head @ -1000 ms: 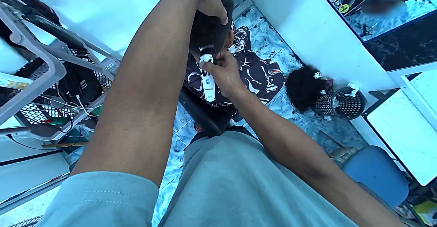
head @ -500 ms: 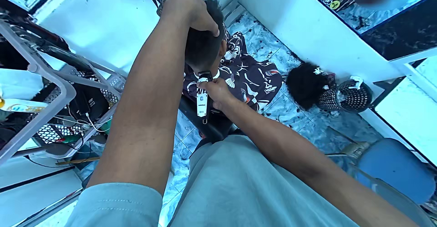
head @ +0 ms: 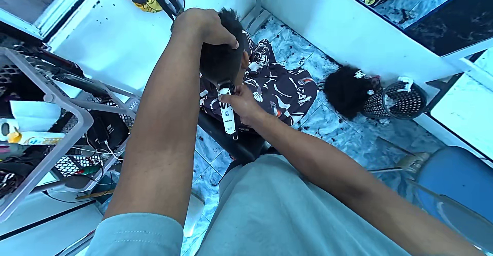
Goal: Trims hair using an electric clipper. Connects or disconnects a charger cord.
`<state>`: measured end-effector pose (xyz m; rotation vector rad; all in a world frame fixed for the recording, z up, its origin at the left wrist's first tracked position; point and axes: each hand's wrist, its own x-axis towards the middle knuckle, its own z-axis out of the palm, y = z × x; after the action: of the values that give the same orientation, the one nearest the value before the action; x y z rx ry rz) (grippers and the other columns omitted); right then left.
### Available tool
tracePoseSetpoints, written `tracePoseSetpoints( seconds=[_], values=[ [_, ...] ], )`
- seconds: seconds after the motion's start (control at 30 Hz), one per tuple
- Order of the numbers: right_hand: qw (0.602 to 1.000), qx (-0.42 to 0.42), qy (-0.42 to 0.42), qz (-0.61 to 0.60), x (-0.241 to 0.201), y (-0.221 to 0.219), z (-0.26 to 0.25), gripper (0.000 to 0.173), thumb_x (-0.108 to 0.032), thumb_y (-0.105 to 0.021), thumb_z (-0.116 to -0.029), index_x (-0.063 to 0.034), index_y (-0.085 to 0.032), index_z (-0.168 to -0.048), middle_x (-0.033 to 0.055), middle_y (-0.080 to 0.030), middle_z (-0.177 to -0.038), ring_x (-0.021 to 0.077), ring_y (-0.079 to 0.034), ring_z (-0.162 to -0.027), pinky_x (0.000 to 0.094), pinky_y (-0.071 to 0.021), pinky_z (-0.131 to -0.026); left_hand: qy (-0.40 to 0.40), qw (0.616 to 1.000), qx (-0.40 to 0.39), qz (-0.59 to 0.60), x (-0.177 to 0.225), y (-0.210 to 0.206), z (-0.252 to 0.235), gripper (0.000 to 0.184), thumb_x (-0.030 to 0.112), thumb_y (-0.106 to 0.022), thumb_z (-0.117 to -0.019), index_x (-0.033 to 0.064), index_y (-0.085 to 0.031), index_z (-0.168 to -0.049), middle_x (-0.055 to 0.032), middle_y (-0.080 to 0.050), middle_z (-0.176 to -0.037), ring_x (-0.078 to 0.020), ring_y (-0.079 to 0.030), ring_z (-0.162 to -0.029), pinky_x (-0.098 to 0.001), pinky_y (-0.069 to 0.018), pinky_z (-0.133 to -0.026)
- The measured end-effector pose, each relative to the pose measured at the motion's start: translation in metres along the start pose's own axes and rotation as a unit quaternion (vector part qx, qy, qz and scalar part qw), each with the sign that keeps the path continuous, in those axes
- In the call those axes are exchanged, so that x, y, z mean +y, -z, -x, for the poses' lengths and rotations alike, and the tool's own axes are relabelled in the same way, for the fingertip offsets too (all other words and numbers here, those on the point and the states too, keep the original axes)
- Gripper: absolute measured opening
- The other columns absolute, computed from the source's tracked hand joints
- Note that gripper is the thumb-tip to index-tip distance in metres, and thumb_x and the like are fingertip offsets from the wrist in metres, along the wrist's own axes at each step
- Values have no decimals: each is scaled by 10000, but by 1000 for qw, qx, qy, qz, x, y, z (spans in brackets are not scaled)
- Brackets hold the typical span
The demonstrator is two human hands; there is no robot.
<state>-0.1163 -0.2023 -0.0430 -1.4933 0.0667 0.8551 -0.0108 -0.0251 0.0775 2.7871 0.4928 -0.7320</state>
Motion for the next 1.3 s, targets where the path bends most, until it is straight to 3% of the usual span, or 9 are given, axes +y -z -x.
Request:
tracePoseSetpoints(
  seconds=[0.1,0.23,0.4,0.53,0.7,0.87,1.0,1.17,1.3],
  values=[
    [999,9,-48,-1,2,4,-2,453,-128,-834,-814,19,-566,-1149,187,-670,-991,279,-690,-872,481,-600,-759,-7,1000,-3,13,-1,0,-1,866,724,-720,-756,117,-611,-1365,-202,-662,-1276,-396,-610,-1227,-722,-429,-998],
    [999,-13,39,0,-12,2,-2,542,-160,-835,-831,-1,-510,-1236,158,-640,-991,245,-676,-852,437,-607,-755,-3,1000,-3,25,-3,-2,-3,885,713,-740,-749,99,-599,-1371,-219,-653,-1280,-404,-605,-1232,-722,-430,-1005],
    [999,7,-46,14,-1,8,-1,450,-125,-839,-806,17,-561,-1130,183,-660,-984,271,-674,-863,470,-586,-753,-5,1000,9,1,-3,-1,-2,914,762,-710,-731,135,-594,-1386,-208,-654,-1292,-410,-603,-1238,-746,-425,-985],
    [999,-24,39,-20,-11,7,-2,541,-143,-835,-829,-4,-506,-1236,157,-640,-990,241,-681,-841,426,-613,-749,-8,1000,3,14,-4,-3,-3,883,735,-722,-745,126,-601,-1372,-204,-658,-1281,-398,-608,-1230,-735,-426,-991],
    [998,-13,-46,30,-4,18,-3,412,-135,-832,-814,18,-576,-1099,174,-657,-956,260,-669,-834,462,-583,-739,-17,1000,1,25,-7,-2,-5,885,735,-731,-742,141,-592,-1383,-185,-662,-1284,-374,-615,-1230,-721,-437,-999],
    [997,-62,44,-21,-24,25,-9,436,-141,-812,-846,13,-581,-1182,160,-669,-956,244,-695,-803,427,-622,-721,-27,999,-3,35,-8,-2,-1,842,705,-735,-765,143,-593,-1376,-177,-669,-1274,-366,-628,-1214,-708,-446,-998],
    [997,-30,-27,68,-10,31,-10,338,-120,-830,-796,30,-606,-999,169,-647,-896,261,-644,-789,472,-560,-706,-31,998,-5,54,-5,2,5,804,647,-744,-818,103,-580,-1386,-200,-657,-1283,-366,-619,-1225,-687,-443,-1023],
    [997,-72,31,-21,-28,34,-10,406,-157,-816,-845,26,-613,-1146,167,-688,-947,246,-700,-794,436,-619,-722,-27,998,-7,60,-2,2,12,777,617,-737,-849,95,-567,-1398,-207,-646,-1301,-367,-607,-1244,-668,-437,-1045],
    [997,-51,-16,63,-25,36,-10,374,-148,-832,-804,25,-607,-1048,174,-655,-917,265,-657,-799,470,-572,-715,-33,997,-6,64,-4,2,10,749,616,-739,-845,114,-590,-1380,-183,-665,-1280,-341,-625,-1226,-662,-448,-1042]
  ],
)
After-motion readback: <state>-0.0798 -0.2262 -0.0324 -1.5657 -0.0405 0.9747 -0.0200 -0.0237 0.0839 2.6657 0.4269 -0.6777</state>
